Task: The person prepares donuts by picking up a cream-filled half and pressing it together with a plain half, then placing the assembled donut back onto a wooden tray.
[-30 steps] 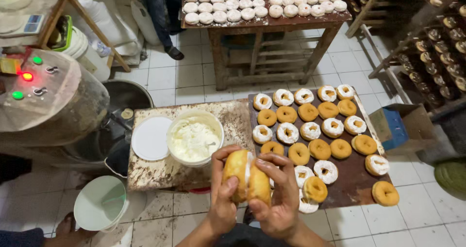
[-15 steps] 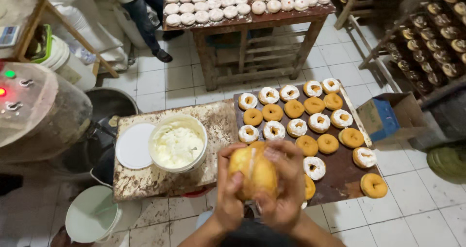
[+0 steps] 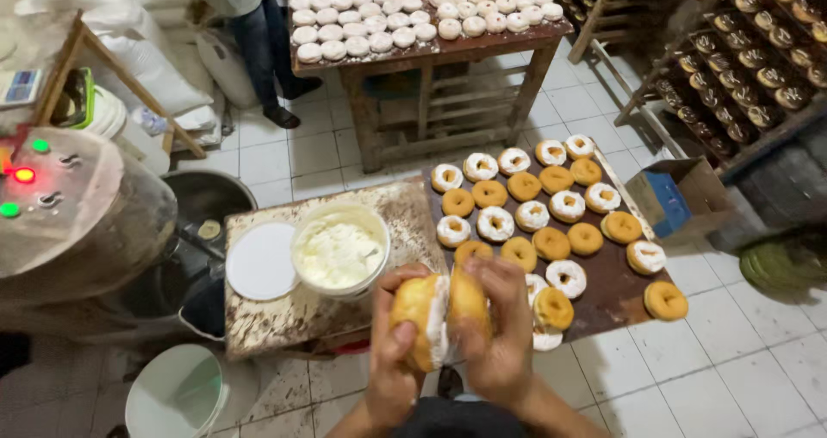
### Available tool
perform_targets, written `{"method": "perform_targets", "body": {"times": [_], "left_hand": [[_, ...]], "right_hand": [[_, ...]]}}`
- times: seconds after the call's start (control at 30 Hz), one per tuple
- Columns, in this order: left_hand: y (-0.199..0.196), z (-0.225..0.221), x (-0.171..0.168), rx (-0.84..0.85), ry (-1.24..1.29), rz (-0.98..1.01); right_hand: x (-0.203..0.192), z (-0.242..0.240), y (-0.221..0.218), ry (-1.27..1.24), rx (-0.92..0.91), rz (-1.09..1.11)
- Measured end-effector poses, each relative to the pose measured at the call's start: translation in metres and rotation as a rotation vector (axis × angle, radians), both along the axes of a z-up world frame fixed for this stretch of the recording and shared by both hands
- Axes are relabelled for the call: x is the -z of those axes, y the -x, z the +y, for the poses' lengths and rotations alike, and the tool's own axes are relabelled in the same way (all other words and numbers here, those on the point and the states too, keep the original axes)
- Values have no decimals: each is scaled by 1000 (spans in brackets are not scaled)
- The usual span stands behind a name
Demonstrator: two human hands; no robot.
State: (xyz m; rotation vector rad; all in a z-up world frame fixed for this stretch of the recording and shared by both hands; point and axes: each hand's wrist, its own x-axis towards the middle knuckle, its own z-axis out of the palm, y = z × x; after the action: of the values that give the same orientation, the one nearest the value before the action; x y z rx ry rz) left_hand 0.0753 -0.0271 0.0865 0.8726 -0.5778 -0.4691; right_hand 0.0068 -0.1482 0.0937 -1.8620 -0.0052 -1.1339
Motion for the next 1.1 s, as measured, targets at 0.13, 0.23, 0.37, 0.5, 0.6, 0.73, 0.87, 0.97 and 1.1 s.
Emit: {"method": "perform_targets", "body": {"times": [0.13, 0.23, 0.37, 0.5, 0.6, 0.73, 0.87, 0.97, 1.1], "left_hand": [[6, 46, 4, 28, -39, 107], [9, 91, 1, -1, 26, 200], [34, 124, 5, -87, -86, -199], [43, 153, -6, -158, -99, -292], [34, 157, -11, -212, -162, -351], [49, 151, -13, -185, -221, -398], [55, 144, -12, -172, -204, -253], [54, 135, -8, -255, -203, -511], [53, 100, -8, -294, -223, -521]], "right_hand": [[-6, 51, 6, 200, 53, -37], [-6, 102, 21, 248, -191, -112], [2, 119, 24, 147, -37, -93], [13, 149, 25, -106, -137, -8], [15, 169, 42, -293, -209, -64], [9, 165, 52, -404, -210, -185], [22, 162, 55, -182, -132, -113], [24, 134, 45, -159, -62, 3], [15, 113, 57, -439, -318, -117]]}}
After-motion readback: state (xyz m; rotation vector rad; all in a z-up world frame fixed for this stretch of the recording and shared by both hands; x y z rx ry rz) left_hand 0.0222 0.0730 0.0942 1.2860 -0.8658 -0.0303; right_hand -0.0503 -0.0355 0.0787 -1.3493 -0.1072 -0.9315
